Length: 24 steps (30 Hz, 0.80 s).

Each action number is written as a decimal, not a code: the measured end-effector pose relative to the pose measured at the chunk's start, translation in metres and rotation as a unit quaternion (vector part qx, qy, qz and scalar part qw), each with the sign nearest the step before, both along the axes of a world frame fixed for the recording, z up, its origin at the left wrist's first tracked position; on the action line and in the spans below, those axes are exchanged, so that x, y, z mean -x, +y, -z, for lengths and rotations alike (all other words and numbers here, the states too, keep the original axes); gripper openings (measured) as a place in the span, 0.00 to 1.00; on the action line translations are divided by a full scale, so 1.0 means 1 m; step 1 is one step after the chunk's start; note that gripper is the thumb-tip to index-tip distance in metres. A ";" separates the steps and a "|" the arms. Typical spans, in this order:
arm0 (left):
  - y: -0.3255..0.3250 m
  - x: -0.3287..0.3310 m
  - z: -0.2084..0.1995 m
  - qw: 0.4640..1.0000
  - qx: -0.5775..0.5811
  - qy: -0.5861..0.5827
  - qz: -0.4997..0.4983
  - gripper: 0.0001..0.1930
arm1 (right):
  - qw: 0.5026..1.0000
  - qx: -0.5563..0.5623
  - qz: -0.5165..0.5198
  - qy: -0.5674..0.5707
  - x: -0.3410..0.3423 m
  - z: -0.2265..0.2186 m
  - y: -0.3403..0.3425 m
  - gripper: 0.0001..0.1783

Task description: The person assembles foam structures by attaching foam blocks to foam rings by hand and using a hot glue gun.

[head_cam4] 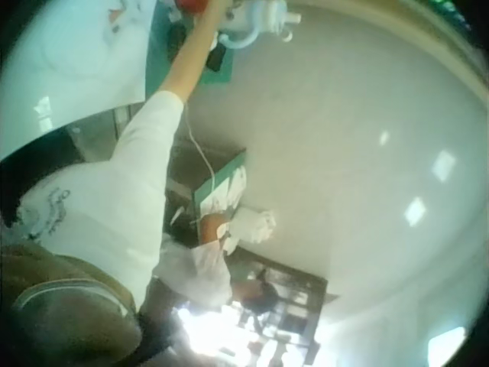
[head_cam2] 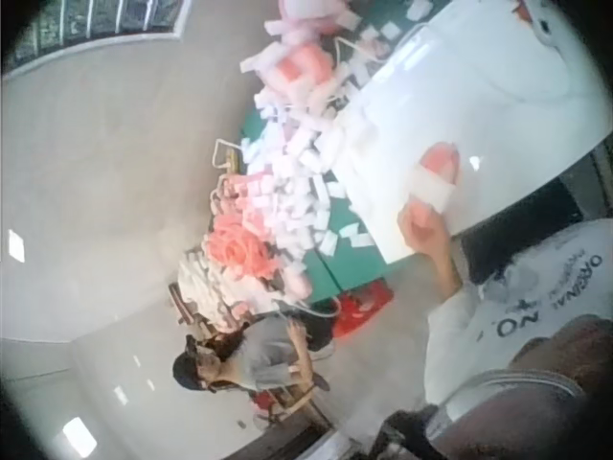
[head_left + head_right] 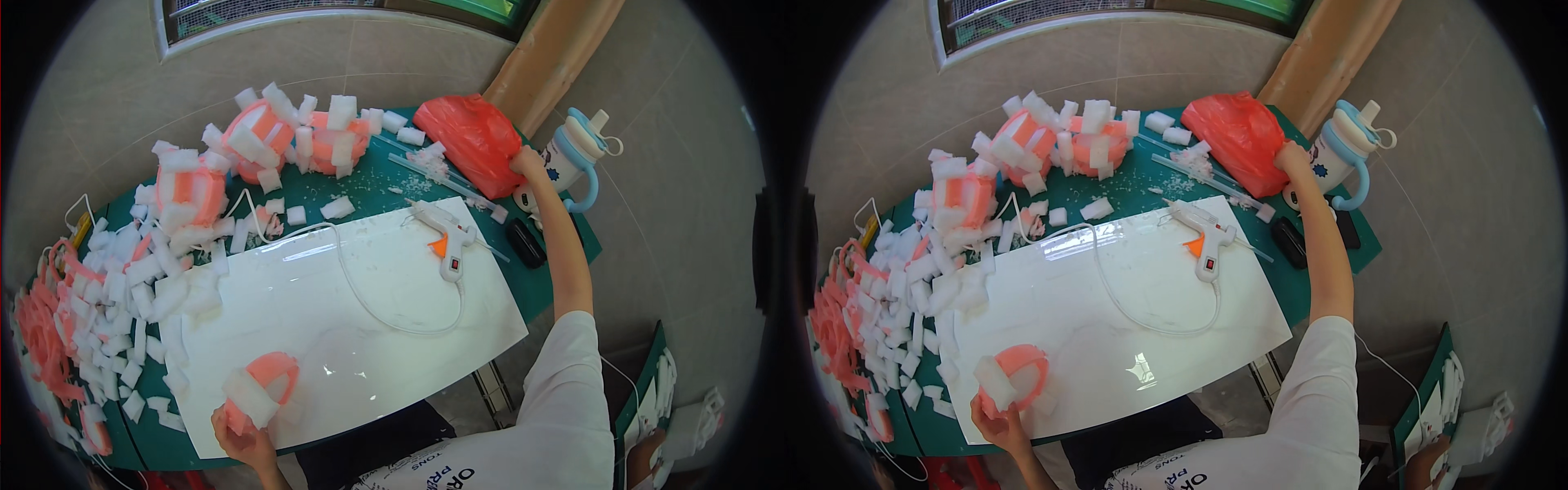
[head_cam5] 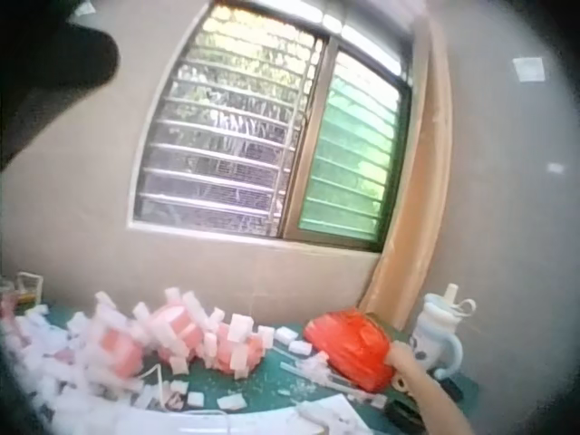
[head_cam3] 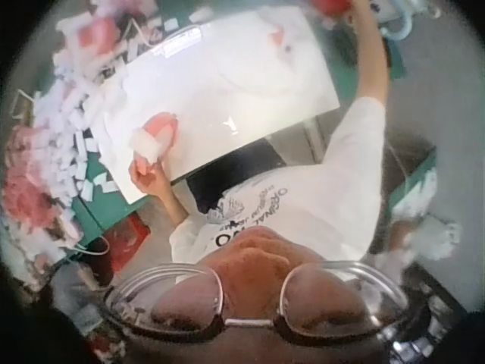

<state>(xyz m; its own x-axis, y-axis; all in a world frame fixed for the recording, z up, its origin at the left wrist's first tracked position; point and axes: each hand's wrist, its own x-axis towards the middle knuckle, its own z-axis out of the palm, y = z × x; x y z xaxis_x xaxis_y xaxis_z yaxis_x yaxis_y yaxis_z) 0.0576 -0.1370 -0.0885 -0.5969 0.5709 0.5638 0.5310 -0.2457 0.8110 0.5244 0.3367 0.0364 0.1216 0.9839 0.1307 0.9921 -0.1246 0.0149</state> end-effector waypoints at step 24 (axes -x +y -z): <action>-0.006 0.005 0.010 0.999 0.011 -0.041 -0.010 0.29 | 0.957 -0.059 0.150 0.241 -0.042 -0.002 -0.074 0.14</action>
